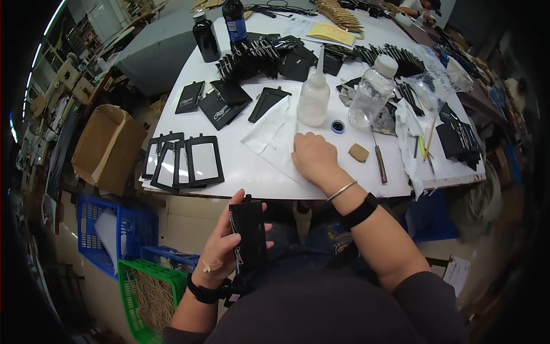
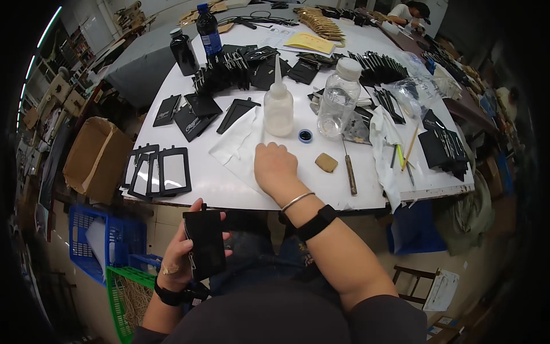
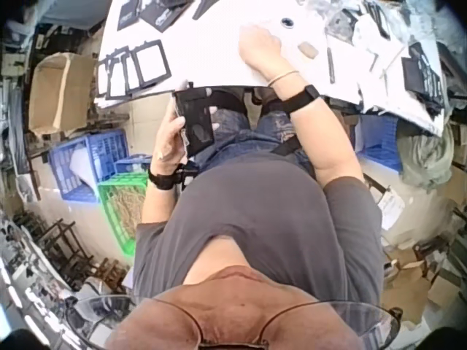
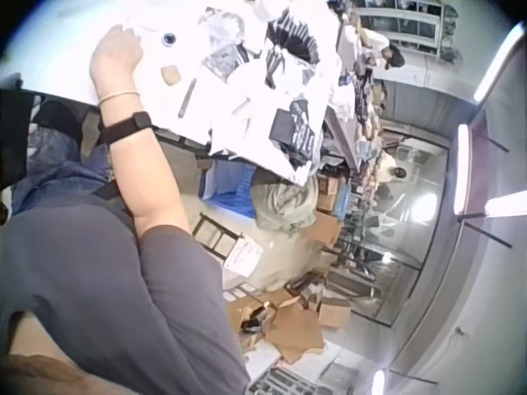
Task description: The person assembles small zippered pouches by inserting white rectangular inserts into the pouches, zipping them closed, and wiping the exterior with a white cloth. They handle multiple pouches one at a time, occasionally picking up a cardboard template and wiping it before returning to the pouches.
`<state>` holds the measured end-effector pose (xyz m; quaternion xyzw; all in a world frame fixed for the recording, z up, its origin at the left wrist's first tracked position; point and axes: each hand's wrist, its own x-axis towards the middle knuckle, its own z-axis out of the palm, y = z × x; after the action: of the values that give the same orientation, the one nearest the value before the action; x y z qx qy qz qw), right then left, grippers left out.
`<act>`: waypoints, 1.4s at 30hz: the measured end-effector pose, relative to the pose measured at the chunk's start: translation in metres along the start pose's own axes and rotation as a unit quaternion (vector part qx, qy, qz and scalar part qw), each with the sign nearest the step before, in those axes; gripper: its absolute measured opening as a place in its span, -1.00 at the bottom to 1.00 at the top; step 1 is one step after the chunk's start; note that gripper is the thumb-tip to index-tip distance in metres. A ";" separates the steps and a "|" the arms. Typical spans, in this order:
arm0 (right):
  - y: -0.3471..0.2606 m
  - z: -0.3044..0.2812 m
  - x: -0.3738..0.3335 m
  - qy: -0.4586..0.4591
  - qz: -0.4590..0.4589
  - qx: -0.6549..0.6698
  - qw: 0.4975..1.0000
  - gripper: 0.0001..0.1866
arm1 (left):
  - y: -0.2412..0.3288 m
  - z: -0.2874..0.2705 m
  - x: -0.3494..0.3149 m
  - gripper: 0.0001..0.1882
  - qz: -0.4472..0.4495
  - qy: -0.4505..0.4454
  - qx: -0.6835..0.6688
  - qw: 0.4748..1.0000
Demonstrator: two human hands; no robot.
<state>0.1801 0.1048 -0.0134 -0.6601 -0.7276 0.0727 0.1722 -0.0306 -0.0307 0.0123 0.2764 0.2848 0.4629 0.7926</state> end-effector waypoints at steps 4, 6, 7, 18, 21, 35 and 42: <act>0.008 -0.025 -0.006 -0.114 0.115 0.395 0.904 -0.76 | 0.007 -0.001 0.002 -0.19 -0.009 -0.029 -0.009 1.000; 0.025 -0.033 -0.026 -0.101 0.243 0.697 0.667 -0.75 | 0.010 -0.007 0.002 -0.23 -0.016 -0.049 -0.034 0.998; 0.032 -0.036 -0.033 -0.114 0.286 0.722 0.620 -0.76 | 0.010 -0.008 0.002 -0.24 -0.021 -0.061 -0.049 0.997; 0.055 -0.075 -0.062 -0.167 0.145 0.621 0.752 -0.62 | 0.005 0.018 0.032 -0.17 -0.009 -0.124 0.000 0.992; 0.061 -0.128 -0.080 -0.002 0.051 0.664 0.746 -0.64 | 0.006 0.009 0.036 -0.16 -0.011 -0.108 -0.013 0.994; 0.097 -0.197 0.008 0.350 -0.100 0.093 0.927 -0.81 | -0.010 0.023 0.042 -0.35 -0.025 0.061 0.044 0.997; 0.027 -0.172 0.029 0.336 -0.185 0.088 0.919 -0.75 | -0.012 0.010 0.033 -0.38 0.013 0.099 0.108 0.989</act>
<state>0.2634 0.1152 0.1420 -0.4813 -0.7269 -0.1226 0.4742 -0.0030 -0.0078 0.0044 0.3171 0.4062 0.4649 0.7200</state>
